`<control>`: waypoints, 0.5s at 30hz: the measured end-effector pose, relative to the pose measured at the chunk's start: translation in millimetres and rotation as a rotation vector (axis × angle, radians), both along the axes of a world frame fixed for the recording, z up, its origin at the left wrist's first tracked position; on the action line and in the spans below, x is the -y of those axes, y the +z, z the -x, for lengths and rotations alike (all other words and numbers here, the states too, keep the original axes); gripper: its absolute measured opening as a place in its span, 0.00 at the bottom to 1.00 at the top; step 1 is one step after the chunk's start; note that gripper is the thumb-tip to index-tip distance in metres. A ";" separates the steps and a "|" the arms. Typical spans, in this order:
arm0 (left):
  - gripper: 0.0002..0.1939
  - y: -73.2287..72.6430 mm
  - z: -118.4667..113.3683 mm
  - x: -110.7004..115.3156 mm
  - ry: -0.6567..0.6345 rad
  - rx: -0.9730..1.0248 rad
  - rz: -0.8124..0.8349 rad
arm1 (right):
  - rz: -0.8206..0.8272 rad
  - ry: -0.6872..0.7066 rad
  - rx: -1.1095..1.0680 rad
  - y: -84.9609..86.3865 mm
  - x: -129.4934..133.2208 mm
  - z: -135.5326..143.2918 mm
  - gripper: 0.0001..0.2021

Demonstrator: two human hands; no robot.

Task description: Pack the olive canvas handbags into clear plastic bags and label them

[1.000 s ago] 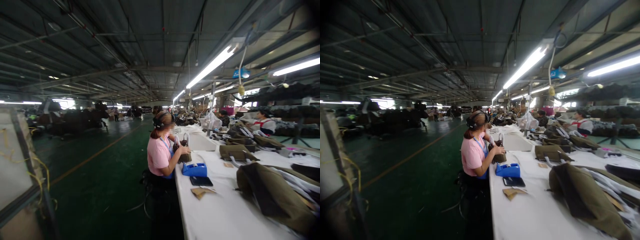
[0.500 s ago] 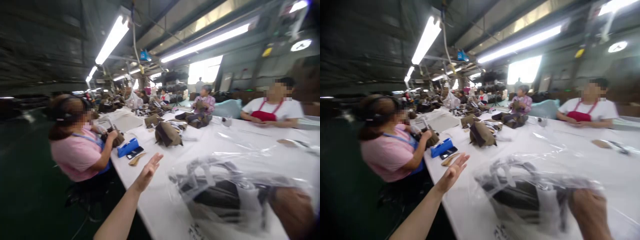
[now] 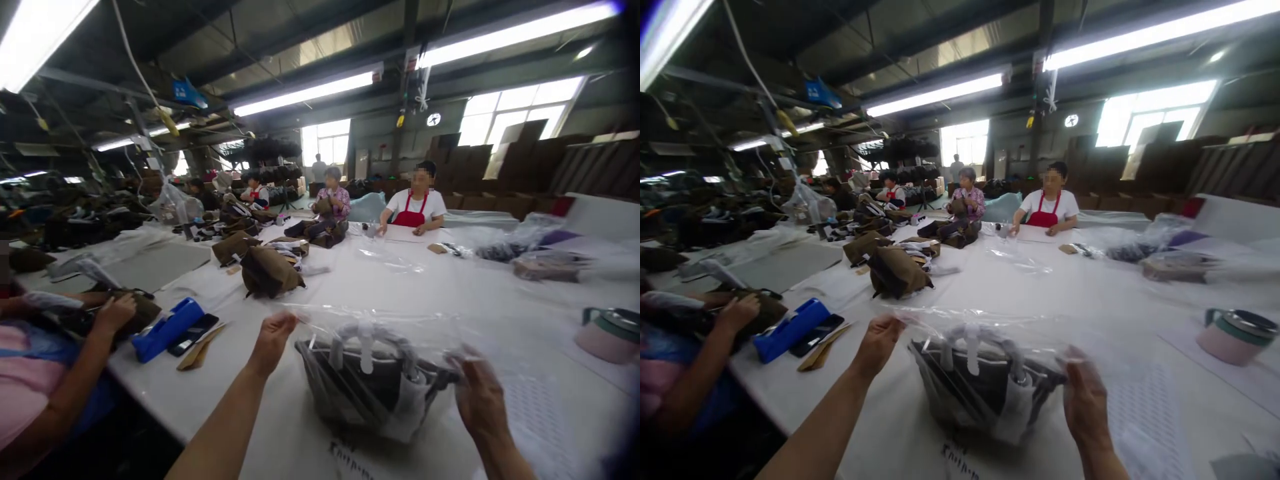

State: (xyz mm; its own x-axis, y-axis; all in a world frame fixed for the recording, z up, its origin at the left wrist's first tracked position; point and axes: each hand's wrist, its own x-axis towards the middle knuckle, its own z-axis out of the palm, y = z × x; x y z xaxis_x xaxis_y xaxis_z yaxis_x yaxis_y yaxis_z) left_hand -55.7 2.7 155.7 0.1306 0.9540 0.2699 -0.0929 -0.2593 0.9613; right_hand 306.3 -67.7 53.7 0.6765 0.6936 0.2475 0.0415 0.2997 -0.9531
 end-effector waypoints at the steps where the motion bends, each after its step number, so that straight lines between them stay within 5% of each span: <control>1: 0.16 2.0 -3.6 -3.0 0.021 0.069 0.006 | -0.055 -0.004 -0.045 9.2 0.4 -7.3 0.22; 5: 0.15 6.9 -9.1 -10.2 0.011 0.197 0.091 | -0.203 0.022 -0.244 45.2 9.9 -33.6 0.14; 12: 0.17 16.0 -5.0 -32.6 0.145 0.432 0.229 | -0.046 0.153 -0.243 85.2 11.7 -52.3 0.18; 15: 0.19 21.6 -13.8 -38.2 0.089 0.340 0.267 | -0.085 -0.172 -0.017 93.2 18.8 -45.5 0.19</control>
State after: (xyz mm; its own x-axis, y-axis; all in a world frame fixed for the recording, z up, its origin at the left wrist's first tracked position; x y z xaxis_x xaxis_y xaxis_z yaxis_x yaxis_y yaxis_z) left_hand -41.9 41.0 177.3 -0.0090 0.9996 0.0254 -0.4044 -0.0269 0.9142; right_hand 351.8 -86.5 146.9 0.7876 0.5448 0.2879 0.0829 0.3692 -0.9256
